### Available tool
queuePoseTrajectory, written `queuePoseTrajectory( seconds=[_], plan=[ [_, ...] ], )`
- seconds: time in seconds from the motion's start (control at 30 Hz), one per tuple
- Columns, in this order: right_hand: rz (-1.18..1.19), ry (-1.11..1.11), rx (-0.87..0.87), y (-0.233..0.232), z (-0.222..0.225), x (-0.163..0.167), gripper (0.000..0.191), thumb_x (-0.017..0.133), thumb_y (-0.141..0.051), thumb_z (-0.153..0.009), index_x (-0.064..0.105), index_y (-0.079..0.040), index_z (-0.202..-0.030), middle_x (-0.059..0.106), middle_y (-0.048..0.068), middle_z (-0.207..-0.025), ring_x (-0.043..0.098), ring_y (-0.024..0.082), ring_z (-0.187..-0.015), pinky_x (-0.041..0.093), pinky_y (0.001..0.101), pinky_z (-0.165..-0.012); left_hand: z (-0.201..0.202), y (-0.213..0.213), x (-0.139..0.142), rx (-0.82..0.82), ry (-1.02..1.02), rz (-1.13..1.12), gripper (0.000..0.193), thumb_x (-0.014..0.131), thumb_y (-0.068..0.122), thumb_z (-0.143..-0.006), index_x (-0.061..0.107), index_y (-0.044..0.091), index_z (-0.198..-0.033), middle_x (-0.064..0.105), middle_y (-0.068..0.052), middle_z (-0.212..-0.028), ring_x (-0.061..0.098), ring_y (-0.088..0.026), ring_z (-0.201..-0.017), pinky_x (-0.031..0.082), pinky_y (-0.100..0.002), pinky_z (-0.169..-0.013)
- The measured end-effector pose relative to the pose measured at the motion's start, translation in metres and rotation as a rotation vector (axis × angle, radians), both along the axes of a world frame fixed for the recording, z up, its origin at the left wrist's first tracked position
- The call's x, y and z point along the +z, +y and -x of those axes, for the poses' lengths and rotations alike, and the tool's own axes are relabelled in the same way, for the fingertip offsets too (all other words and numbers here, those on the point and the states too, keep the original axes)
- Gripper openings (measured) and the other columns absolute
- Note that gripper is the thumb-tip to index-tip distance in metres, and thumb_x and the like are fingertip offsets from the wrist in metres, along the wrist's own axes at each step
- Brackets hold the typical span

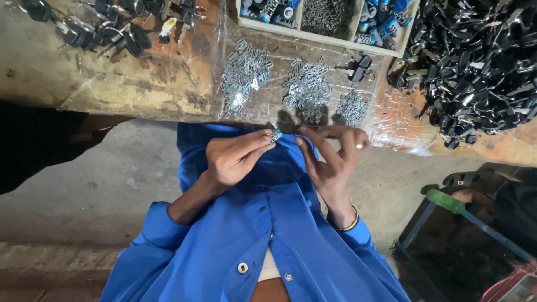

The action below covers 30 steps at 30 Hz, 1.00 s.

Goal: The person sits at a workbench assembling lock cylinders. They pick small metal pins and springs from a compartment tray, insert them by hand into a lock core held in their hands, and place finished cores with a pile of completed locks on the table.

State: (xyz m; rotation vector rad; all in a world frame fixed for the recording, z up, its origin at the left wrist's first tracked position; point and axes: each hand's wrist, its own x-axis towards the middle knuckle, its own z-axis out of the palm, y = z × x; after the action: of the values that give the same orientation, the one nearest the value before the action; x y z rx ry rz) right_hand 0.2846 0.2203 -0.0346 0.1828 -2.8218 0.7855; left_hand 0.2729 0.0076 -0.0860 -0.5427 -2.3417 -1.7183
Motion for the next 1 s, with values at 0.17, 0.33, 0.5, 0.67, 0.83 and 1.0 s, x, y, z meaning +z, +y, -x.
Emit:
queuePoseTrajectory(
  seconds=[0.17,0.33,0.5,0.67,0.83,1.0],
  plan=[
    [-0.114,0.025,0.061,0.0,-0.001,-0.002,0.035,0.093,-0.03,-0.086,0.079,-0.019,-0.116,0.054,0.007,-0.142,0.045,0.033,-0.13,0.028,0.0492,-0.11,-0.001,-0.001,-0.001,0.007,-0.095,-0.051,0.023,0.083,-0.005,-0.087,0.072,-0.004,-0.108,0.076,-0.017,-0.111,0.079,-0.027,-0.1,0.065,-0.033,-0.085],
    [-0.052,0.067,0.074,0.001,0.001,-0.008,0.035,0.093,-0.026,-0.086,0.076,-0.021,-0.116,0.056,0.005,-0.14,0.047,0.032,-0.13,0.029,0.0505,-0.111,-0.001,-0.001,0.001,0.021,-0.139,-0.066,0.022,0.082,-0.005,-0.088,0.073,-0.004,-0.108,0.076,-0.017,-0.112,0.079,-0.025,-0.099,0.066,-0.032,-0.083],
    [-0.124,0.133,0.168,0.007,0.002,-0.013,0.031,0.091,-0.014,-0.081,0.076,-0.022,-0.106,0.067,-0.005,-0.115,0.055,0.022,-0.114,0.03,0.047,-0.106,-0.003,0.0,0.002,0.027,-0.193,-0.101,0.021,0.083,-0.004,-0.089,0.073,-0.004,-0.107,0.077,-0.017,-0.112,0.079,-0.021,-0.092,0.065,-0.029,-0.076],
    [0.094,0.078,0.141,0.002,0.0,-0.016,0.022,0.087,-0.003,-0.088,0.075,-0.01,-0.106,0.07,-0.001,-0.102,0.062,0.019,-0.096,0.034,0.0374,-0.098,-0.003,0.004,-0.002,0.04,-0.204,-0.111,0.022,0.085,-0.002,-0.087,0.073,-0.003,-0.106,0.077,-0.015,-0.111,0.079,-0.019,-0.088,0.064,-0.028,-0.072],
    [0.311,-0.004,0.08,-0.011,-0.002,-0.011,0.017,0.078,0.003,-0.093,0.071,-0.008,-0.104,0.076,0.002,-0.104,0.072,0.018,-0.098,0.039,0.035,-0.1,-0.002,0.004,-0.003,0.032,-0.199,-0.106,0.023,0.086,-0.001,-0.087,0.073,-0.003,-0.106,0.077,-0.016,-0.111,0.079,-0.02,-0.092,0.064,-0.029,-0.074],
    [0.382,-0.009,0.07,-0.024,-0.001,-0.01,0.018,0.081,0.001,-0.092,0.07,-0.008,-0.104,0.075,0.004,-0.103,0.07,0.019,-0.098,0.039,0.033,-0.097,-0.002,0.003,-0.003,0.022,-0.186,-0.1,0.023,0.085,-0.002,-0.087,0.073,-0.002,-0.107,0.077,-0.016,-0.113,0.079,-0.022,-0.096,0.064,-0.03,-0.076]
  ],
)
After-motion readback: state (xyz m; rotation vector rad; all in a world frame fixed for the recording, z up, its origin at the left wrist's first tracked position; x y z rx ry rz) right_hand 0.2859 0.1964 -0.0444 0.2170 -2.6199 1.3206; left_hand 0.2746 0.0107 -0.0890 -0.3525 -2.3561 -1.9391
